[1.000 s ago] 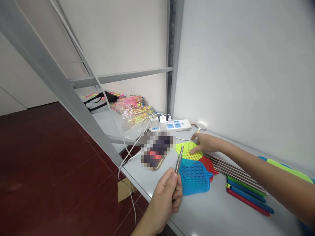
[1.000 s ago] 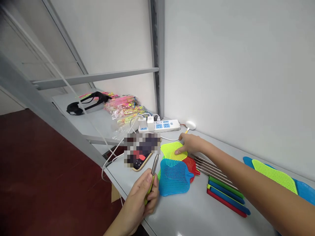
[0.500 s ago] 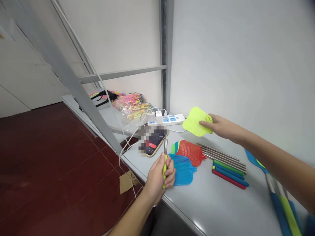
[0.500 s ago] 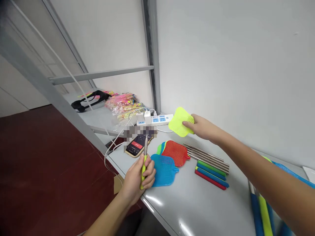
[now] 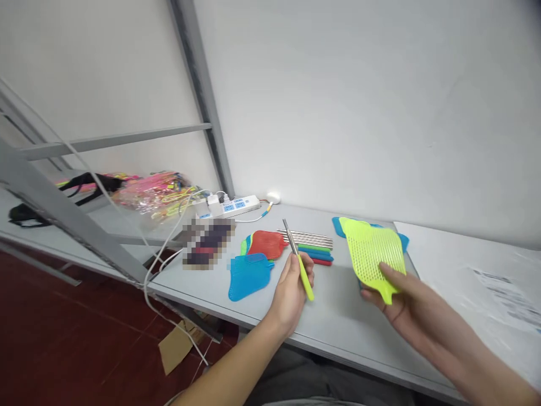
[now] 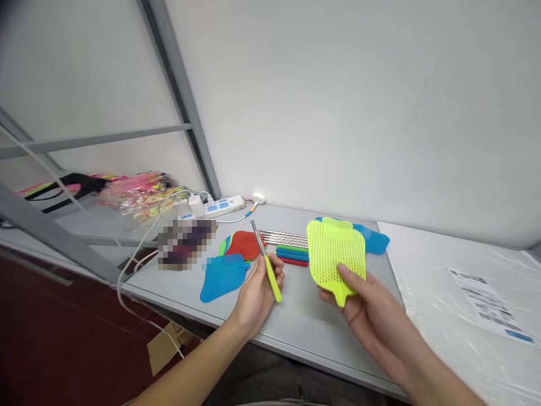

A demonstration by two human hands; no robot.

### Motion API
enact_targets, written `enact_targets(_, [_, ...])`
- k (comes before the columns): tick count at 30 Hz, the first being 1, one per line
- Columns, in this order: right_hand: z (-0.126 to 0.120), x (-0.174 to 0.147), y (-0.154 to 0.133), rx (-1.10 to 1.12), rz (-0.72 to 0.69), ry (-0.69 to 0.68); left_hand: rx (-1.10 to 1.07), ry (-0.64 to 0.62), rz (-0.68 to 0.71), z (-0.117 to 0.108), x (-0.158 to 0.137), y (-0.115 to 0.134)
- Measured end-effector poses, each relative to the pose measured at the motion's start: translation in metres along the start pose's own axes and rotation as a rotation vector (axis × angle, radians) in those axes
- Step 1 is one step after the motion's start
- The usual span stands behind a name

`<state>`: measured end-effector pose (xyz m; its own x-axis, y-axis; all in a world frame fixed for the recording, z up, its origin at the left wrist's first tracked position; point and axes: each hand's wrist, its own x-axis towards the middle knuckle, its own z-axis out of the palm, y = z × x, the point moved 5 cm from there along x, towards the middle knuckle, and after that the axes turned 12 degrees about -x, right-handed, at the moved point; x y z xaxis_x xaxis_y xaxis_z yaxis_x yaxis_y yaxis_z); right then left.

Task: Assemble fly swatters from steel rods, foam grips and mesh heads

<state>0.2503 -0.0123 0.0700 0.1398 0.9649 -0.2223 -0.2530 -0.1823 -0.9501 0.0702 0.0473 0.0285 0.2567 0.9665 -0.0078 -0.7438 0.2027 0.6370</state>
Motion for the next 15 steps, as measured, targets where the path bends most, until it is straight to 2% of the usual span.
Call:
enact_targets(3, [-0.025, -0.023, 0.022, 0.166, 0.012, 0.117, -0.062, 0.073, 0.113, 0.027, 0.011, -0.013])
enact_targets(6, [-0.047, -0.036, 0.028, 0.275, -0.065, 0.186, -0.216, 0.109, 0.152, 0.051, 0.013, -0.019])
enact_targets(7, [-0.052, -0.039, 0.028, 0.298, -0.096, 0.162, -0.257, 0.108, 0.152, 0.057, 0.011, -0.020])
enact_targets(9, [-0.053, -0.044, 0.026, 0.317, -0.125, 0.029, -0.329, 0.097, 0.159, 0.067, 0.004, -0.021])
enact_targets(12, [-0.042, -0.047, 0.031, 0.267, -0.051, -0.179, -0.416, 0.094, 0.197, 0.071, -0.010, -0.025])
enact_targets(13, [-0.040, -0.046, 0.034, 0.214, -0.018, -0.184, -0.427, 0.096, 0.208, 0.071, -0.015, -0.028])
enact_targets(15, [-0.042, -0.039, 0.038, 0.012, -0.046, -0.050, -0.415, 0.103, 0.214, 0.071, -0.023, -0.034])
